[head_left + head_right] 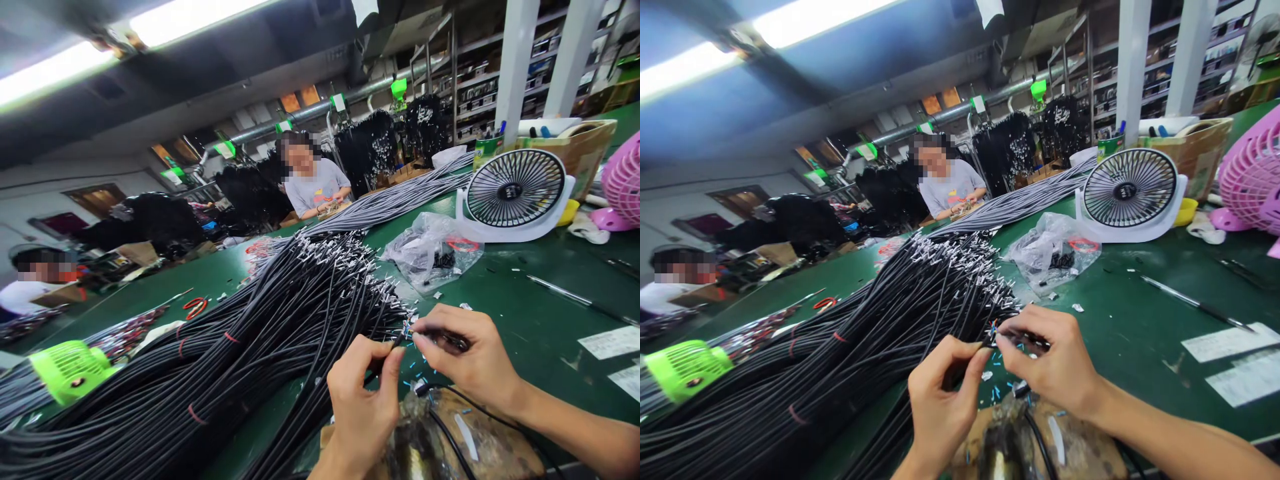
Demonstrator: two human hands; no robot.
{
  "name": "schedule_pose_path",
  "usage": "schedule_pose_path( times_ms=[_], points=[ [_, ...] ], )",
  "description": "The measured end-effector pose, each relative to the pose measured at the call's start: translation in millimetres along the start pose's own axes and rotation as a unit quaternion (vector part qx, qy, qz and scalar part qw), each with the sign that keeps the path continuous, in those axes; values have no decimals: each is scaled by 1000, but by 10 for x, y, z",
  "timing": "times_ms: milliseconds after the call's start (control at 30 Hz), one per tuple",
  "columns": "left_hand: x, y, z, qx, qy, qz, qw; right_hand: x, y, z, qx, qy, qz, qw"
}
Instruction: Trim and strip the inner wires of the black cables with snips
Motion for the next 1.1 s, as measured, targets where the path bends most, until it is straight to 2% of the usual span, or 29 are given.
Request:
schedule_pose_path(
  times_ms=[200, 500, 733, 867, 967, 1100],
  points=[
    [10, 39, -18, 6, 0, 11, 1000, 1, 20, -46, 24, -12, 6, 1000],
    [-16, 32, -6, 15, 11, -9, 1000, 21, 24, -16, 77, -29, -54, 995],
    [7, 27, -17, 3, 8, 21, 1000, 49, 44, -50, 89, -52, -49, 993],
    [-3, 11, -18, 0, 16, 14, 1000, 66, 80, -31, 124, -61, -92, 986],
    [-5, 11, -8, 13, 17, 8, 1000, 88, 88, -13, 115, -81, -99, 985],
    [1, 3, -17, 0, 15, 21, 1000, 78, 83, -12, 89, -74, -74, 991]
  ],
)
Point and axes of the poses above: each hand's wrist, its own z-axis away from the middle knuckle, its own x-axis out of the palm, y = z × x, the point moved 3 cm from there along -z, towards the middle knuckle, and after that the axes turned 5 degrees about -y, right-handed, at the moved point
